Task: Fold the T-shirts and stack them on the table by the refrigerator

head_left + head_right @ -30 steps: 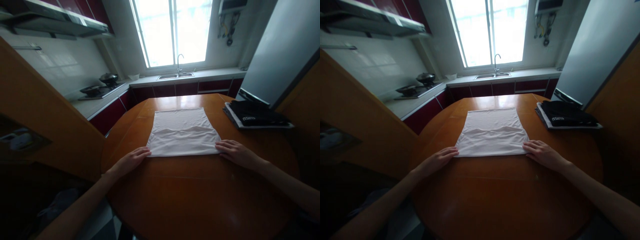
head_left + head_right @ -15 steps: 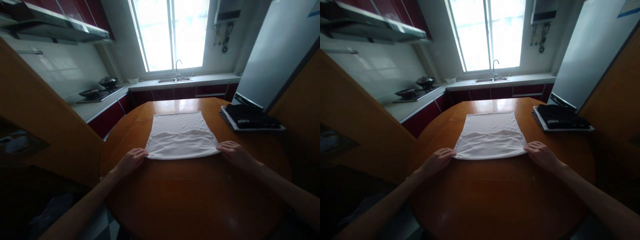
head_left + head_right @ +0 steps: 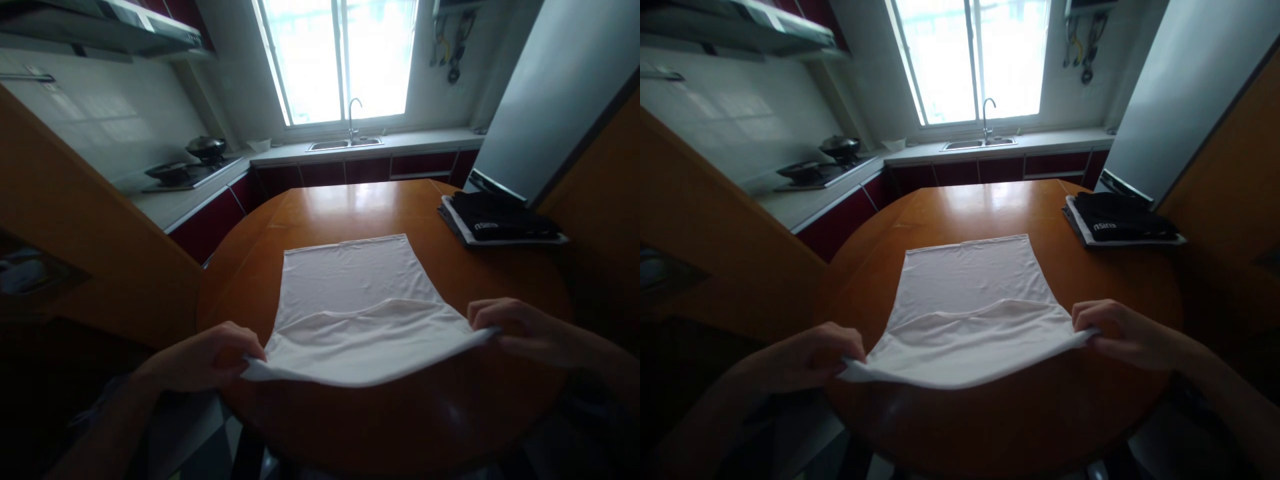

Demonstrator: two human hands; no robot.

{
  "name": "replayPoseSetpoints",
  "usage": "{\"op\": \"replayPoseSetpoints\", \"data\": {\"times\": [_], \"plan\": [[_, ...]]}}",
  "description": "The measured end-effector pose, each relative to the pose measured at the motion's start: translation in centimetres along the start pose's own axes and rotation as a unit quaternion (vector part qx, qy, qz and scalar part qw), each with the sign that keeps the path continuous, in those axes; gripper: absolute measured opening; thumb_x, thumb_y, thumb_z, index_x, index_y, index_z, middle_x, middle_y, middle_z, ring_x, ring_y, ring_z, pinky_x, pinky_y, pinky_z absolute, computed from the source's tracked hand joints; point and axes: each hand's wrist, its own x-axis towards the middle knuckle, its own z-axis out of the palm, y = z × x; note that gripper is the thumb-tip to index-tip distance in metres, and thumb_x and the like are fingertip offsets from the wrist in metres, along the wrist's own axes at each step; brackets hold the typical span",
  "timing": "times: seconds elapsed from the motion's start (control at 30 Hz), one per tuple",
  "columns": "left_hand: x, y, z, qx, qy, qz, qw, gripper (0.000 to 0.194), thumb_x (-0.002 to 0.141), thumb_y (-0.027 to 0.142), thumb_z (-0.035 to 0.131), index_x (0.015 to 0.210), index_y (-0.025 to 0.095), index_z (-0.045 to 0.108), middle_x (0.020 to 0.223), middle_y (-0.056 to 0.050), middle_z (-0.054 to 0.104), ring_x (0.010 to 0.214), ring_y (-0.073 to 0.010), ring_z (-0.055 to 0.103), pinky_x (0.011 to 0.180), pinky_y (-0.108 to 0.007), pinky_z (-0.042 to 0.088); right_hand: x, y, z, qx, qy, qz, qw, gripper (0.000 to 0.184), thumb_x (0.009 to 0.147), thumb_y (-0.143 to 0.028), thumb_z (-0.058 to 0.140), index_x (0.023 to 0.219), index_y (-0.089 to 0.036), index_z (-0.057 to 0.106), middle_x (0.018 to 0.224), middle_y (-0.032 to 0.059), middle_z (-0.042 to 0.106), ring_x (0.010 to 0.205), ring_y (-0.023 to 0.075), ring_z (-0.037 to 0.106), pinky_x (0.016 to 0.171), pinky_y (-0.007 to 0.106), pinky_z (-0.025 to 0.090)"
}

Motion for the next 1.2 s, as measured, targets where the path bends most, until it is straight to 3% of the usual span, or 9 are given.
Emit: {"op": "replayPoseSetpoints", "data": {"times": [0.07,0.13,0.23,0.33,0.5,0.63,0.77,1.03,1.2], "plan": [[-0.5,-0.5,-0.5,-0.036,0.005,0.024,0.999,0.026,0.096,0.037,0.056,0.109,0.024,0.075,0.098,-0.005,0.075,0.089,-0.0197,0.067,0.084,-0.026,0.051,0.4,-0.4,-1.1,0.166,-0.074,0.038,0.983,0.035,0.100,-0.048,0.042,0.086,-0.026,0.066,0.080,0.0089,0.063,0.071,0.0196,0.061,0.064,0.032,0.049],[-0.5,-1.4,-1.3,-0.077,0.020,0.048,0.996,0.033,0.097,0.047,0.055,0.107,0.022,0.075,0.098,-0.006,0.075,0.088,-0.0206,0.067,0.083,-0.028,0.051,1.4,-0.3,-2.0,0.261,-0.078,0.079,0.959,0.036,0.097,-0.051,0.048,0.083,-0.024,0.066,0.079,0.0080,0.060,0.069,0.0191,0.058,0.061,0.032,0.046],[0.5,-3.2,-3.0,-0.123,0.077,0.042,0.989,0.045,0.094,0.058,0.054,0.101,0.019,0.076,0.096,-0.008,0.075,0.084,-0.0218,0.067,0.076,-0.029,0.052,3.8,1.1,-2.9,0.283,0.006,0.129,0.950,0.034,0.088,-0.055,0.064,0.087,-0.022,0.071,0.080,0.0074,0.064,0.069,0.0189,0.059,0.058,0.029,0.046],[2.9,-4.9,-5.2,-0.121,0.163,-0.018,0.979,0.048,0.085,0.062,0.063,0.094,0.017,0.077,0.093,-0.010,0.075,0.081,-0.0233,0.068,0.069,-0.027,0.053,7.3,3.7,-2.7,0.262,0.104,0.184,0.942,0.040,0.074,-0.056,0.078,0.091,-0.020,0.075,0.087,0.0074,0.072,0.076,0.0219,0.065,0.065,0.029,0.051],[9.3,-8.6,-8.1,-0.082,0.254,-0.072,0.961,0.045,0.078,0.059,0.067,0.096,0.018,0.074,0.093,-0.007,0.074,0.082,-0.0208,0.065,0.071,-0.026,0.052,13.6,9.0,-0.1,0.237,0.178,0.236,0.925,0.042,0.071,-0.054,0.076,0.093,-0.018,0.077,0.087,0.0054,0.074,0.077,0.0199,0.065,0.067,0.029,0.051],[14.0,-12.9,-7.6,-0.026,0.281,-0.116,0.952,0.046,0.076,0.059,0.063,0.090,0.016,0.072,0.084,-0.006,0.072,0.076,-0.0201,0.064,0.072,-0.029,0.050,16.7,12.4,3.4,0.207,0.181,0.300,0.913,0.033,0.067,-0.042,0.073,0.085,-0.015,0.076,0.075,0.0045,0.073,0.065,0.0168,0.062,0.059,0.027,0.048],[15.7,-15.7,-6.1,0.003,0.269,-0.115,0.956,0.047,0.082,0.060,0.058,0.093,0.017,0.072,0.090,-0.006,0.073,0.082,-0.0218,0.065,0.075,-0.029,0.049,17.2,14.0,5.4,0.183,0.203,0.332,0.903,0.027,0.069,-0.036,0.070,0.084,-0.014,0.077,0.078,0.0053,0.075,0.069,0.0173,0.065,0.062,0.025,0.048],[15.6,-15.7,-5.7,-0.040,0.349,-0.111,0.930,0.047,0.084,0.059,0.059,0.096,0.015,0.071,0.089,-0.005,0.072,0.078,-0.0195,0.063,0.071,-0.027,0.048,17.4,14.1,5.4,0.211,0.246,0.328,0.887,0.025,0.071,-0.034,0.069,0.086,-0.014,0.076,0.079,0.0064,0.075,0.070,0.0180,0.065,0.059,0.025,0.047],[16.9,-15.7,-5.3,-0.004,0.360,-0.129,0.924,0.046,0.082,0.059,0.057,0.090,0.016,0.070,0.084,-0.005,0.071,0.076,-0.0201,0.063,0.069,-0.029,0.048,17.6,15.4,6.1,0.159,0.252,0.335,0.894,0.022,0.071,-0.030,0.068,0.083,-0.014,0.076,0.079,0.0072,0.075,0.072,0.0193,0.066,0.062,0.026,0.049]]}}
